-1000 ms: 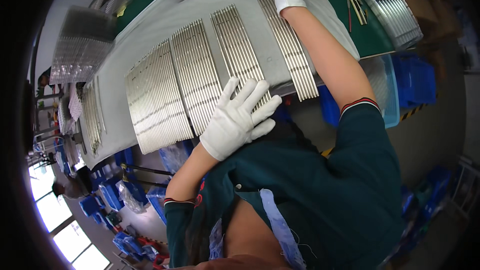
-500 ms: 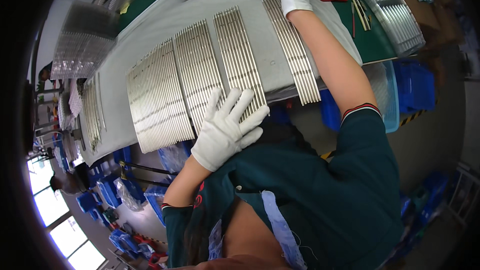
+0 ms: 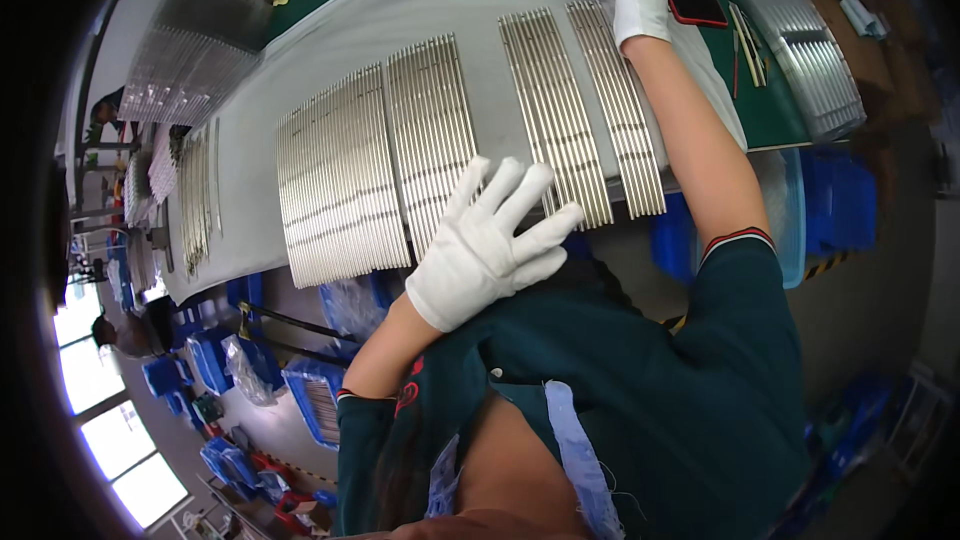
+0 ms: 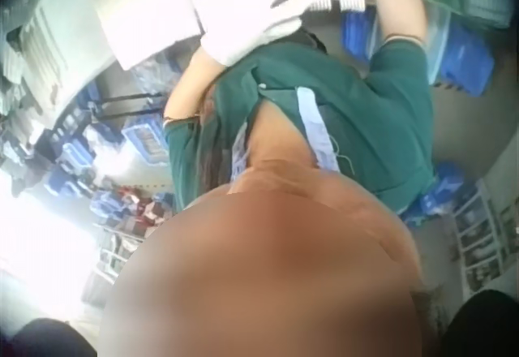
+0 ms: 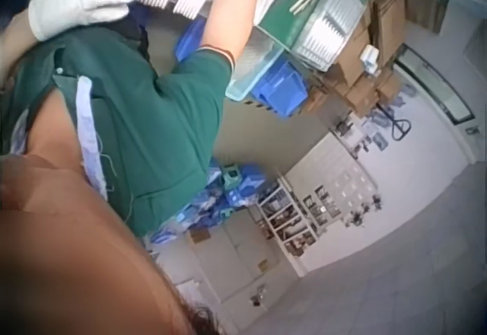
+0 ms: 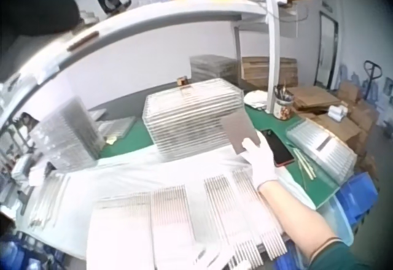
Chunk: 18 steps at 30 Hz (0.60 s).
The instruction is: Organizing and sanding thin metallic rods at a factory workbench using an abrasive block.
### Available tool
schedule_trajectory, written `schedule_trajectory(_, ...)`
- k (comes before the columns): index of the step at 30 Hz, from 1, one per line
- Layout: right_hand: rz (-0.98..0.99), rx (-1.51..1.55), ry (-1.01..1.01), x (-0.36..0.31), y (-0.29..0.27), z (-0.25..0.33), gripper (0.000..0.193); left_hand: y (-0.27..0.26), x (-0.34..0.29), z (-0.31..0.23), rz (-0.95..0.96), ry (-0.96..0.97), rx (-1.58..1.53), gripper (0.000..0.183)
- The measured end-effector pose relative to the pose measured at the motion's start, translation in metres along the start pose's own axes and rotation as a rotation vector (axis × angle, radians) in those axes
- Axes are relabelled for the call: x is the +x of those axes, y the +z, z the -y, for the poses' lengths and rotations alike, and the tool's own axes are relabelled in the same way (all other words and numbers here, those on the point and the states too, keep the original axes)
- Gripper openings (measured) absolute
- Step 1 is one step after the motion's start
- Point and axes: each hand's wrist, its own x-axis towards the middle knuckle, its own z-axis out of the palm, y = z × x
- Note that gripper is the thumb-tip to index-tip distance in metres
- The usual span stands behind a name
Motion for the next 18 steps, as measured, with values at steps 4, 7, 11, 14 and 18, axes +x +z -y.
schedule_trajectory(4,0.024,-0.106,-0.032,-0.002,0.002,0.001,0.057,-0.023,-0.043,0.005,0.018,-0.235,0.175,0.060)
schedule_trajectory(7,0.034,-0.191,-0.013,-0.010,0.007,0.006,0.059,-0.021,-0.061,0.007,0.036,-0.298,0.226,0.061)
schedule_trajectory(11,0.039,-0.284,-0.116,-0.016,0.013,0.010,0.063,-0.012,-0.062,0.008,0.023,-0.268,0.175,0.060)
schedule_trajectory(14,0.105,-0.236,-0.178,-0.015,0.013,0.009,0.065,-0.003,-0.050,0.009,0.031,-0.208,0.135,0.057)
schedule_trajectory(18,0.051,-0.289,-0.172,-0.009,0.007,0.004,0.067,0.007,-0.028,0.006,0.042,-0.132,0.063,0.054)
